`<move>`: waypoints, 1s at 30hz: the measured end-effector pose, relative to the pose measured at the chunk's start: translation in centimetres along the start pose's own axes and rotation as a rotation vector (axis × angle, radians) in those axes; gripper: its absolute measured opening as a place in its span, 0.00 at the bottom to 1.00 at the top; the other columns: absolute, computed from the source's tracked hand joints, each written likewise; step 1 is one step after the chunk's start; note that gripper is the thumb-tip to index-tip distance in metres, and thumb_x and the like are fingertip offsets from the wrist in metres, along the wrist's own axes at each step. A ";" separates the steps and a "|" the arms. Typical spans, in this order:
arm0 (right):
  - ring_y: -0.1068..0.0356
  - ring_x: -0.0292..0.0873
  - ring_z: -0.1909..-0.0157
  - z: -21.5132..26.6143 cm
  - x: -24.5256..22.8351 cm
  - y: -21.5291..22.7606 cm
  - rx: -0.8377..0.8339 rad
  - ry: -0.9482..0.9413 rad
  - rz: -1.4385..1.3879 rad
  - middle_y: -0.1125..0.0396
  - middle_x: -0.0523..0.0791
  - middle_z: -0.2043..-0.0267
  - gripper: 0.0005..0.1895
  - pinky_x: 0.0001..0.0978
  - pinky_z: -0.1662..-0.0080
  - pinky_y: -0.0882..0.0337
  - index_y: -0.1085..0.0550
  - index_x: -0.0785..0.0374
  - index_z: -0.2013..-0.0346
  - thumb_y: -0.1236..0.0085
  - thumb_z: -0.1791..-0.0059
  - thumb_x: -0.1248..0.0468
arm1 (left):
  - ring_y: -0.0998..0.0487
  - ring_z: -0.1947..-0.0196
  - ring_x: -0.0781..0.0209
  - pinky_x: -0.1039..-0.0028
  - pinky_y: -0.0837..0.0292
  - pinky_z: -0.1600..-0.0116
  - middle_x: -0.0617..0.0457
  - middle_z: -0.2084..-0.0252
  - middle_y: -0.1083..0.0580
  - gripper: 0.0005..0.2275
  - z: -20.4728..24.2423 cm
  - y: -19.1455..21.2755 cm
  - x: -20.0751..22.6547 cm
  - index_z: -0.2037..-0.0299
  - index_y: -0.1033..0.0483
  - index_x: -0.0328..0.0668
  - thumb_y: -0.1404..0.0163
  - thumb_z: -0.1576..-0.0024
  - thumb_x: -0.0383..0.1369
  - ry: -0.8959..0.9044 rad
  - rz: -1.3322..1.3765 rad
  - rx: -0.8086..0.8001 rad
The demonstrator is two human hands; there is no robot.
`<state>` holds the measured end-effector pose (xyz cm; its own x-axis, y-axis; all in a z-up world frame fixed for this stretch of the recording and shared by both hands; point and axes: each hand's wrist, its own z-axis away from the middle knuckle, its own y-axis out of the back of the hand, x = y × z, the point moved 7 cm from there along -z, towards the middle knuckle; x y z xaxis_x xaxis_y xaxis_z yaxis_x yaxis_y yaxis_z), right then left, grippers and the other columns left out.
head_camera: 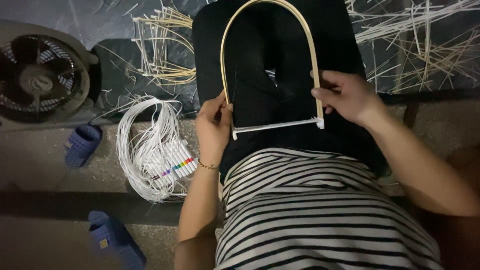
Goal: The recorder is shown assembling a bamboo-like structure, wrapping white strips around wooden frames to secure them.
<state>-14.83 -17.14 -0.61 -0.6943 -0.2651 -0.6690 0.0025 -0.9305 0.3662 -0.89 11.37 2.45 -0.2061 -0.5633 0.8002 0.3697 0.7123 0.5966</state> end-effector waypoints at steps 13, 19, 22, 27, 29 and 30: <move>0.26 0.40 0.67 -1.3 -1.1 0.5 -0.014 0.065 0.000 0.27 0.48 0.67 0.18 0.31 0.63 0.24 0.28 0.64 0.43 0.46 0.45 0.59 | 0.23 0.64 0.67 0.77 0.26 0.58 0.51 0.63 0.24 0.15 -1.2 -0.3 -0.7 0.43 0.21 0.37 0.43 0.41 0.22 0.042 0.112 0.008; 0.24 0.41 0.65 -1.1 -1.2 0.7 -0.022 0.077 -0.033 0.26 0.48 0.63 0.28 0.32 0.62 0.23 0.34 0.62 0.33 0.44 0.48 0.60 | 0.24 0.69 0.67 0.78 0.27 0.63 0.52 0.64 0.25 0.15 -1.3 -0.2 0.1 0.44 0.21 0.38 0.43 0.42 0.23 0.130 0.115 -0.016; 0.24 0.41 0.65 -0.5 -2.1 0.6 -0.039 0.070 -0.007 0.26 0.48 0.63 0.31 0.32 0.62 0.22 0.37 0.60 0.30 0.44 0.48 0.60 | 0.25 0.70 0.67 0.78 0.27 0.65 0.52 0.63 0.25 0.15 -1.0 -0.6 -0.8 0.44 0.21 0.37 0.44 0.42 0.23 0.176 0.158 -0.016; 0.24 0.42 0.65 -0.6 -2.1 0.7 -0.028 0.120 0.044 0.30 0.47 0.60 0.32 0.34 0.63 0.22 0.38 0.62 0.30 0.43 0.48 0.61 | 0.23 0.66 0.67 0.78 0.25 0.60 0.51 0.63 0.24 0.15 -1.1 -0.3 -0.6 0.44 0.21 0.35 0.43 0.41 0.22 0.066 0.132 0.016; 0.25 0.42 0.66 -0.7 -2.2 0.7 -0.043 0.108 -0.014 0.28 0.47 0.64 0.31 0.34 0.63 0.22 0.37 0.62 0.30 0.43 0.48 0.61 | 0.23 0.66 0.66 0.77 0.25 0.60 0.50 0.63 0.23 0.15 -1.1 -0.3 -0.5 0.45 0.20 0.35 0.43 0.42 0.22 0.052 0.088 0.017; 0.25 0.42 0.66 -0.8 -2.1 0.7 -0.042 0.108 -0.015 0.28 0.47 0.64 0.31 0.34 0.63 0.22 0.37 0.62 0.30 0.43 0.48 0.61 | 0.23 0.66 0.66 0.77 0.25 0.60 0.50 0.63 0.23 0.15 -1.1 -0.4 -0.6 0.45 0.20 0.35 0.43 0.42 0.22 0.051 0.087 0.017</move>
<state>-12.82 -17.39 0.52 -0.6129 -0.2751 -0.7407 0.0249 -0.9437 0.3299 0.06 11.01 1.68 -0.1274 -0.5191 0.8451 0.3686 0.7663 0.5263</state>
